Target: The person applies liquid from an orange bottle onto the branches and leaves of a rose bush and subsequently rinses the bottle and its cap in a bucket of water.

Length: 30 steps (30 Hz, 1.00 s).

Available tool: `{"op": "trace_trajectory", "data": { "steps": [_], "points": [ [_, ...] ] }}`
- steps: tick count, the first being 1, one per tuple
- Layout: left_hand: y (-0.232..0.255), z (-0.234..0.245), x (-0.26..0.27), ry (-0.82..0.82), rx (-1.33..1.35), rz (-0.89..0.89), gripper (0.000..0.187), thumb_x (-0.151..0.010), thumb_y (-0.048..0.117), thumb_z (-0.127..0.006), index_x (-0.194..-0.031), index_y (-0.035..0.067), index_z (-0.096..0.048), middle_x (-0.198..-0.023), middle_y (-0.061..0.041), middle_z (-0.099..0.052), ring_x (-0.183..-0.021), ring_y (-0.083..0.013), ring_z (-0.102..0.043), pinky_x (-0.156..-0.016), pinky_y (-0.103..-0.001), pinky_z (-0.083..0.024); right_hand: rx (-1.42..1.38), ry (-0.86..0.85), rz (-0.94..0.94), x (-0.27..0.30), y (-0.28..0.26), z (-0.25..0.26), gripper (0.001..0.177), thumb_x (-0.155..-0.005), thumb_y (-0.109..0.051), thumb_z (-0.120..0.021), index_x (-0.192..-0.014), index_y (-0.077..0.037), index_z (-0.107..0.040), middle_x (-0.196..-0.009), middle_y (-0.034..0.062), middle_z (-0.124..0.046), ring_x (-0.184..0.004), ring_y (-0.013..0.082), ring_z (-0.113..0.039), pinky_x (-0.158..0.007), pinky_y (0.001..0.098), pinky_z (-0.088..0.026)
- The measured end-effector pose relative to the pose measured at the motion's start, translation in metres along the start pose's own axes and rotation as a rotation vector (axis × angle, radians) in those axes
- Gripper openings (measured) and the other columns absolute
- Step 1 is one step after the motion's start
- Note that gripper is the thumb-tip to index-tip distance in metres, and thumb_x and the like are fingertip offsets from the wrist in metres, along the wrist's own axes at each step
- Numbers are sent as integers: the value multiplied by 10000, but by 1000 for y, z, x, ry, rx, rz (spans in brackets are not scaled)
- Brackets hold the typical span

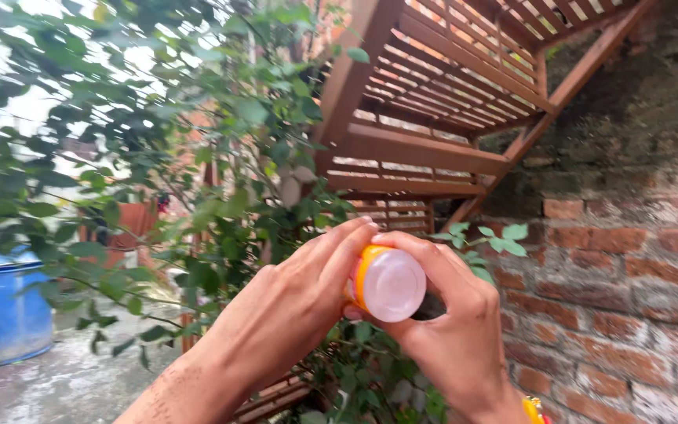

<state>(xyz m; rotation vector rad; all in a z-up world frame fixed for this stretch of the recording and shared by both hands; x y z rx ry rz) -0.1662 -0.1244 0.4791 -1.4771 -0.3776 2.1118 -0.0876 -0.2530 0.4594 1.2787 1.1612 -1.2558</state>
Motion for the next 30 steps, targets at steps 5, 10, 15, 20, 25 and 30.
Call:
{"op": "trace_trajectory", "data": {
  "steps": [5,10,15,20,25,30],
  "points": [
    [-35,4,-5,-168,40,191,582,-788,117,-763,-1322,12,-556,-1133,-176,-700,-920,-392,-711,-740,-444,-572,-164,-122,-106,-20,7,-24,620,-580,-129,-932,-1157,-105,-707,-1036,54,-818,-935,162,-784,-786,300,-631],
    [-56,1,-4,-127,78,207,441,-746,197,-828,-1116,39,-650,-1002,-165,-741,-873,-385,-719,-731,-446,-567,-67,-109,-103,-31,3,-42,591,-561,-148,-958,-1097,-96,-715,-954,75,-808,-880,163,-808,-734,311,-621],
    [-64,9,-3,-18,190,119,497,-674,128,-826,-1119,-5,-650,-1031,-199,-727,-902,-411,-704,-743,-458,-567,-152,-207,-73,-42,-5,-49,554,-579,-139,-920,-1090,-97,-710,-944,63,-814,-848,173,-817,-711,301,-627],
    [-62,6,-12,-44,195,205,414,-687,179,-856,-1012,5,-667,-879,-190,-724,-887,-405,-713,-763,-466,-560,-29,-203,-43,-52,-8,-37,507,-589,-169,-934,-1052,-98,-739,-881,104,-797,-805,186,-811,-684,311,-603],
    [-55,2,-27,-65,214,260,365,-681,191,-856,-958,18,-692,-818,-201,-715,-848,-409,-711,-741,-468,-558,74,-226,-84,-61,-7,-23,498,-574,-197,-944,-1025,-98,-757,-814,122,-787,-747,195,-799,-652,322,-588],
    [-43,-1,-40,-1,335,133,368,-671,169,-849,-938,-3,-662,-839,-206,-720,-864,-425,-692,-718,-473,-547,95,-308,-104,-68,-6,-4,532,-541,-199,-937,-1025,-91,-747,-792,111,-790,-694,181,-797,-621,322,-580]
  ]
}}
Point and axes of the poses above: each hand's wrist, its own x-axis away from the middle knuckle, its own z-axis out of the back of the hand, y = z × x, the point moved 6 cm from there along -x, towards the middle knuckle
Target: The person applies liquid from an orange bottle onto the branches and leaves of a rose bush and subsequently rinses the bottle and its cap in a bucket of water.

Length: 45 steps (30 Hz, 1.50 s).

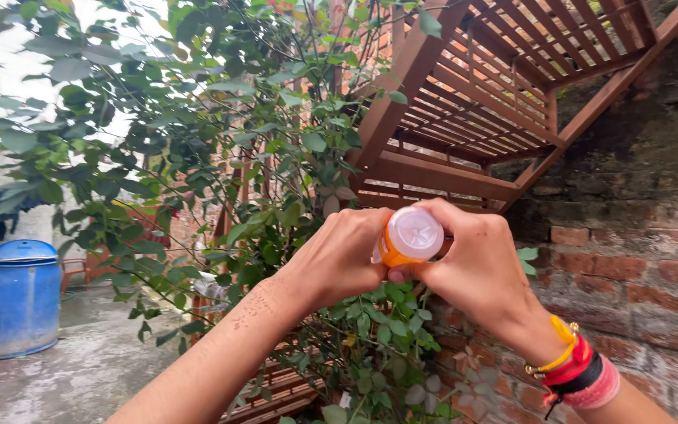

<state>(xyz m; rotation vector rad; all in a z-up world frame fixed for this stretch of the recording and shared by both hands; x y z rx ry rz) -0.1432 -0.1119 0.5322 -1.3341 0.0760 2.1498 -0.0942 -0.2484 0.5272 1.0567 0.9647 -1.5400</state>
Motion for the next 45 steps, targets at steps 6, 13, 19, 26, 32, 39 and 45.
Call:
{"op": "trace_trajectory", "data": {
  "steps": [6,13,19,26,32,39,45],
  "points": [
    [-1,-17,-15,32,-57,127,389,-632,187,-869,-905,5,-659,-787,-216,-711,-822,-428,-690,-716,-494,-536,124,102,14,5,10,16,501,-582,-212,-948,-1026,-81,-758,-818,138,-777,-740,204,-787,-640,320,-578],
    [15,-29,-21,138,54,-11,414,-680,144,-855,-1021,11,-661,-879,-200,-725,-889,-421,-691,-743,-487,-533,147,94,69,9,18,34,488,-621,-179,-915,-1062,-67,-740,-851,135,-772,-731,202,-789,-640,320,-572],
    [14,-42,-32,129,-4,93,442,-613,197,-900,-920,11,-642,-837,-191,-726,-848,-409,-698,-731,-485,-533,225,186,134,17,21,39,477,-644,-207,-934,-1058,-61,-747,-871,145,-773,-792,222,-774,-665,314,-576],
    [16,-56,-33,63,45,55,410,-630,191,-902,-889,1,-646,-814,-202,-719,-850,-424,-694,-724,-490,-538,158,57,25,18,40,43,514,-603,-211,-935,-1057,-65,-744,-849,120,-786,-752,177,-798,-657,304,-581],
    [18,-83,-34,0,-88,113,442,-629,236,-916,-878,-1,-638,-801,-226,-705,-850,-433,-685,-731,-509,-535,207,106,-37,34,63,41,455,-623,-170,-925,-1036,-68,-766,-884,127,-792,-811,166,-799,-694,296,-591],
    [23,-120,-41,-63,-71,49,420,-623,232,-906,-859,1,-646,-817,-218,-703,-851,-431,-684,-717,-507,-539,101,114,-127,57,88,51,501,-604,-171,-935,-1052,-62,-738,-906,75,-805,-832,103,-765,-713,282,-585],
    [23,-156,-54,-86,-174,-9,411,-603,282,-901,-789,2,-666,-785,-232,-691,-803,-431,-684,-716,-503,-541,112,227,-213,79,128,50,417,-669,-134,-921,-1048,-61,-762,-908,81,-805,-829,89,-751,-736,281,-581]
  ]
}}
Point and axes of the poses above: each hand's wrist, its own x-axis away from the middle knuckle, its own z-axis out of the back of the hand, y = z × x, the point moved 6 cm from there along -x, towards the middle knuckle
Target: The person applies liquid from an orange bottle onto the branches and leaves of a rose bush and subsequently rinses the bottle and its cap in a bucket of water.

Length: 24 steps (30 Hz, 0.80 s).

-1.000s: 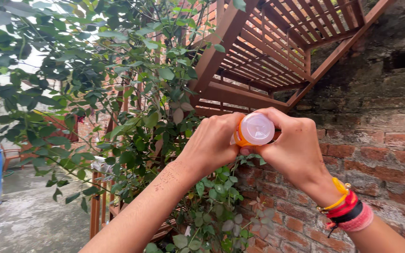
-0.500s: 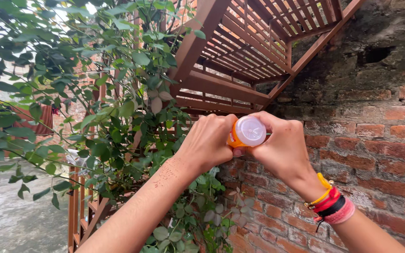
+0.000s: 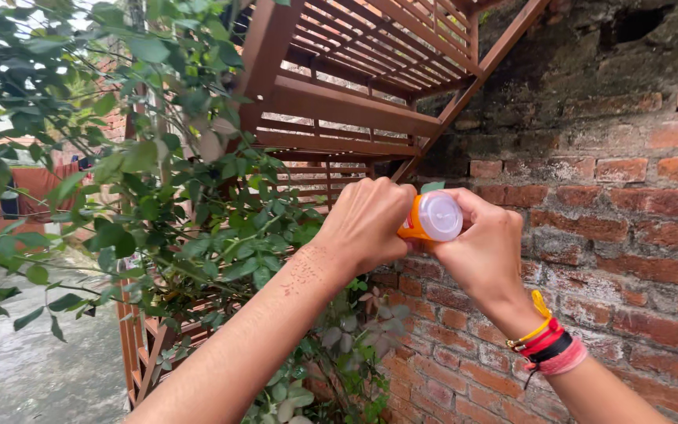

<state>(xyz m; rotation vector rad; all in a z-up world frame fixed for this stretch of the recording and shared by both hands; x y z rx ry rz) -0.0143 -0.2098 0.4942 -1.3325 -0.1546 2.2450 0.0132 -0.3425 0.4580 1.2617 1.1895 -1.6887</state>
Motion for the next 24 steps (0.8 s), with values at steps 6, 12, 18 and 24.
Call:
{"op": "trace_trajectory", "data": {
  "steps": [6,12,18,24],
  "points": [
    [-5,-41,-22,-205,-186,29,353,-582,244,-866,-769,4,-688,-791,-225,-693,-830,-404,-702,-742,-469,-574,-203,-72,-21,-2,48,-9,416,-687,-108,-891,-1076,-53,-754,-964,40,-818,-896,59,-737,-785,263,-587],
    [-3,-70,-34,-166,-176,-28,490,-553,327,-915,-790,-15,-657,-771,-234,-686,-764,-442,-694,-657,-507,-559,-276,-101,-90,-3,97,-18,460,-673,-116,-905,-1101,-61,-747,-954,39,-811,-873,67,-728,-766,264,-587],
    [-5,-112,-49,-229,-212,22,433,-594,298,-896,-815,6,-663,-789,-222,-696,-800,-428,-702,-705,-495,-565,-225,-44,-89,0,135,-21,373,-739,-110,-869,-1093,-69,-758,-960,61,-809,-882,88,-772,-768,278,-591],
    [-2,-137,-41,-313,-145,13,555,-611,354,-937,-878,-29,-637,-785,-235,-701,-801,-423,-699,-714,-488,-559,-359,-121,-63,8,156,-24,542,-623,-121,-920,-1117,-52,-708,-989,46,-799,-929,117,-756,-796,286,-588]
  ]
}}
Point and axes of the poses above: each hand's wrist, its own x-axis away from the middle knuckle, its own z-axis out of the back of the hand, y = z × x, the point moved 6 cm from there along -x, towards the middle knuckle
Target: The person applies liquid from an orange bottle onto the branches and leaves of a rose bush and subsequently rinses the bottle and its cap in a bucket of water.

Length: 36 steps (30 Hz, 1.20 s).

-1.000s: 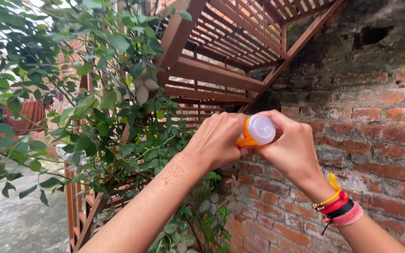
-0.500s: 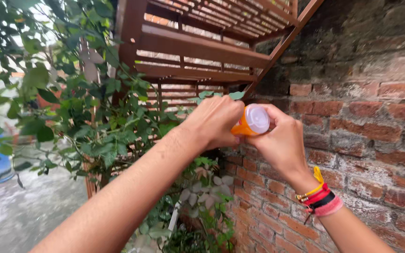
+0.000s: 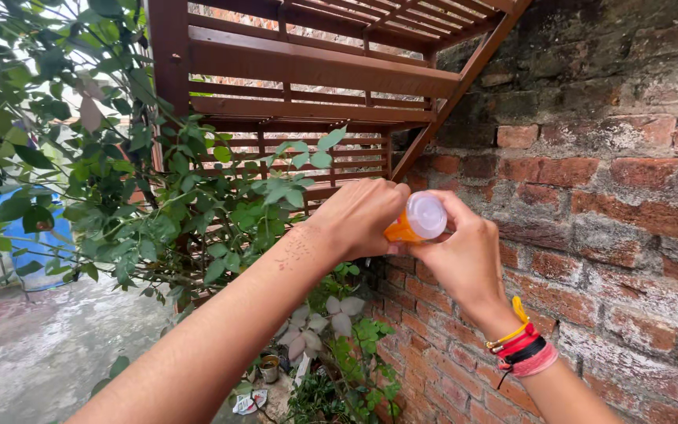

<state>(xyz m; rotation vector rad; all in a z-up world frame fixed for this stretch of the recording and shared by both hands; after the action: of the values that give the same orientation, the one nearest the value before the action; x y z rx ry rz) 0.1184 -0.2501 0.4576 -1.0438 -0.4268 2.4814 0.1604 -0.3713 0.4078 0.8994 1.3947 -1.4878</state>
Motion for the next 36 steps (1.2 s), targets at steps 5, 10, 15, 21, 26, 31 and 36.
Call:
{"op": "trace_trajectory", "data": {
  "steps": [5,10,15,21,26,31,36],
  "points": [
    [3,-8,4,-52,-83,16,551,-576,355,-942,-874,-5,-651,-798,-218,-700,-820,-421,-702,-720,-491,-556,14,49,-76,11,19,-10,545,-591,-150,-974,-1072,-62,-734,-955,52,-809,-866,101,-761,-785,282,-593],
    [3,-23,2,-172,-138,85,503,-705,291,-890,-1006,-3,-614,-937,-210,-697,-927,-393,-707,-770,-466,-571,-34,104,-131,18,35,-13,509,-611,-140,-974,-1056,-63,-740,-969,42,-815,-875,91,-758,-798,280,-601],
    [3,0,9,-89,-61,103,1081,-563,209,-903,-1485,-49,-401,-1372,-223,-555,-1157,-374,-640,-812,-418,-592,-362,85,-150,12,70,-2,522,-717,-94,-933,-1167,-37,-675,-1137,77,-765,-1030,157,-731,-918,302,-595],
    [-19,54,52,-167,-18,298,568,-863,288,-749,-1346,65,-552,-1319,-121,-583,-1168,-309,-621,-962,-431,-499,-736,122,-365,24,102,3,571,-768,-40,-806,-1185,-98,-420,-1164,61,-665,-1019,203,-736,-847,368,-653],
    [-25,65,86,-145,-91,292,505,-821,197,-733,-1274,25,-589,-1288,-131,-607,-1136,-331,-625,-937,-446,-504,-745,143,-411,33,113,0,393,-836,-29,-789,-1180,-7,-599,-1131,101,-724,-1013,210,-743,-851,355,-643],
    [-33,53,105,-329,-185,379,462,-818,209,-733,-1228,41,-604,-1208,-124,-622,-1160,-317,-617,-983,-431,-504,-686,252,-420,40,122,-4,346,-819,-8,-804,-1137,8,-667,-1088,104,-745,-953,199,-745,-773,364,-664],
    [-34,40,111,-298,-218,266,364,-790,159,-731,-1114,16,-649,-1139,-151,-662,-1148,-311,-631,-1199,-438,-278,-618,225,-431,43,125,-5,360,-809,-13,-821,-1136,7,-672,-1083,97,-758,-947,175,-747,-787,335,-650]
  ]
}}
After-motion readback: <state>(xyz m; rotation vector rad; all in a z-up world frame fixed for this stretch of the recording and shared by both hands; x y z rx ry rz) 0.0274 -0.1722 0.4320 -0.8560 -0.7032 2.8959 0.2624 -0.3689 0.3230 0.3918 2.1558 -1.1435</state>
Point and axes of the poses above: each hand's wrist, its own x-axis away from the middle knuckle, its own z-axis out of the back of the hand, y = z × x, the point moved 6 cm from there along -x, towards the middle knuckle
